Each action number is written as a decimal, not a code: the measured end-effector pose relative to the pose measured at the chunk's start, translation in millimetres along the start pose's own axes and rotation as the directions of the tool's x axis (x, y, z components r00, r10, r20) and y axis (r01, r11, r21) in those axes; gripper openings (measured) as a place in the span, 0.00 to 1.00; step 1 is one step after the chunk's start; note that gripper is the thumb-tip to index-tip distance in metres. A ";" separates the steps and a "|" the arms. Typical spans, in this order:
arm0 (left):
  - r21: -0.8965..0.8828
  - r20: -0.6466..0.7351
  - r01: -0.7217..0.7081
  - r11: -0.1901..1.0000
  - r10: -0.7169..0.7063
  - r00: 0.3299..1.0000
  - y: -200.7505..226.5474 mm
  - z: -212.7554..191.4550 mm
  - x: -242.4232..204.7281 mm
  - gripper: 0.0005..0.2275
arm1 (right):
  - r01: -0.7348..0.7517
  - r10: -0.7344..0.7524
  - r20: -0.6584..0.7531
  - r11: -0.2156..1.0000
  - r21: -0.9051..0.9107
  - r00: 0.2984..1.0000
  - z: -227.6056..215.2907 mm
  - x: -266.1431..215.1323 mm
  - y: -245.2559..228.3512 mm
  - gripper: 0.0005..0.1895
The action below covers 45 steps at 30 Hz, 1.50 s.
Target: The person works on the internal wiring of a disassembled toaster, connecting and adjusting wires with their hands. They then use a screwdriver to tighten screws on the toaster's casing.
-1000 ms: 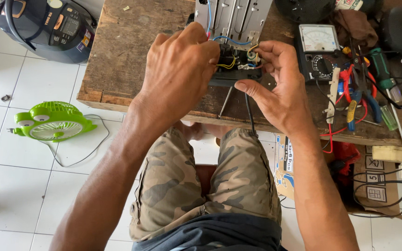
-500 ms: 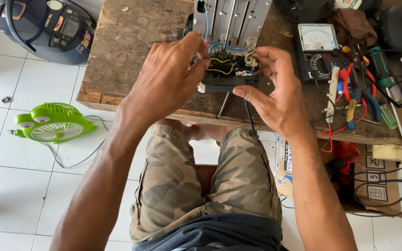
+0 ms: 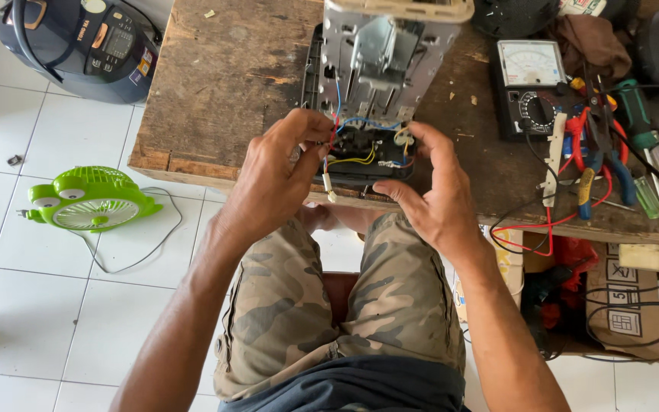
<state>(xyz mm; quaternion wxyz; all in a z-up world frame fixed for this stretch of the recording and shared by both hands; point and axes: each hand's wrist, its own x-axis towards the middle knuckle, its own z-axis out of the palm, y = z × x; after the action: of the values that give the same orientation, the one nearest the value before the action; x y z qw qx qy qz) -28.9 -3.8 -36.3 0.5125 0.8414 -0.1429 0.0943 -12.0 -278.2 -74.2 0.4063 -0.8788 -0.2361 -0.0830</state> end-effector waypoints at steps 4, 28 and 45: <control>0.022 -0.078 0.011 1.000 -0.009 0.997 -11.0 6.4 -15.1 0.13 | 0.063 -0.063 -0.017 0.998 -0.002 0.998 12.6 -7.7 13.2 0.44; -0.029 -0.202 0.146 0.989 -0.149 0.968 -21.2 50.1 -34.0 0.26 | -0.003 0.004 -0.150 1.000 0.004 0.989 16.4 -37.1 11.1 0.38; -0.214 -0.226 0.217 0.952 -0.264 0.937 -16.4 40.8 -37.5 0.22 | -0.111 0.111 -0.013 0.982 -0.154 0.994 13.6 -39.3 -18.3 0.40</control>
<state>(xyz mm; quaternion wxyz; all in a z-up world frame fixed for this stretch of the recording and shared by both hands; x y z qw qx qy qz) -58.1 -27.6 -80.1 0.6105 0.7821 0.0197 0.1232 -55.8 -271.4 -84.1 0.3416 -0.9192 -0.1787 -0.0801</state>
